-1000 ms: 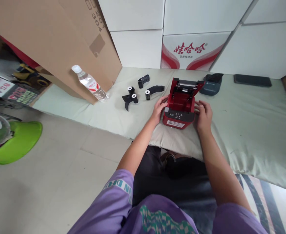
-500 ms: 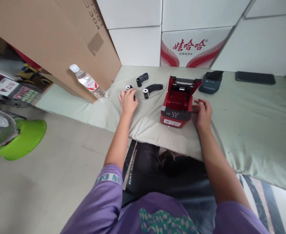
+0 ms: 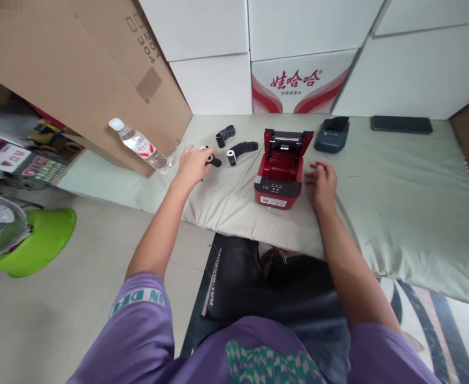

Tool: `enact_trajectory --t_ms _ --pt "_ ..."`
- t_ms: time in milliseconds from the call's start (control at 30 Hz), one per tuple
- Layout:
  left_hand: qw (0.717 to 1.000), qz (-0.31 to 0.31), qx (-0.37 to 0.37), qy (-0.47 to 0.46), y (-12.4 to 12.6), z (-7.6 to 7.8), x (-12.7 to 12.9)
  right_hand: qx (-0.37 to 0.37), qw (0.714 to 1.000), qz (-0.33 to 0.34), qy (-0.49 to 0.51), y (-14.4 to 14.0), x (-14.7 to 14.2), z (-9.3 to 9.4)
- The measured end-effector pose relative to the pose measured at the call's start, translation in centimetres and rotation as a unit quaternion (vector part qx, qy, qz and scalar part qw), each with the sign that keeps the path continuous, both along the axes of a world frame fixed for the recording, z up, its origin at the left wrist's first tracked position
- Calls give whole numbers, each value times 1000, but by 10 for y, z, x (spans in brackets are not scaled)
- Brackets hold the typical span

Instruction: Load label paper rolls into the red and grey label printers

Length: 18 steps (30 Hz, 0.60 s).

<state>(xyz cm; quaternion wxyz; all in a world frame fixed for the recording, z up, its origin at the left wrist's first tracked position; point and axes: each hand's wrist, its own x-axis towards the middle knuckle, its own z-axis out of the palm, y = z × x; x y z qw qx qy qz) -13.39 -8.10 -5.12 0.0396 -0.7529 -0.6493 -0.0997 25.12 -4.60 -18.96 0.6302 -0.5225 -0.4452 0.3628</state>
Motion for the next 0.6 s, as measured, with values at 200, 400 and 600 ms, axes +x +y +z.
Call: enact_trajectory --t_ms 200,400,600 --pt "997 -79 1 -2 -32 55 75 -6 1000 8 -8 1 0 -1" --pt "993 -120 -13 1 -28 69 124 -17 1000 10 -5 0 -1 2" --pt "933 -194 -84 -291 -4 62 149 -17 1000 7 1 1 -2 0"
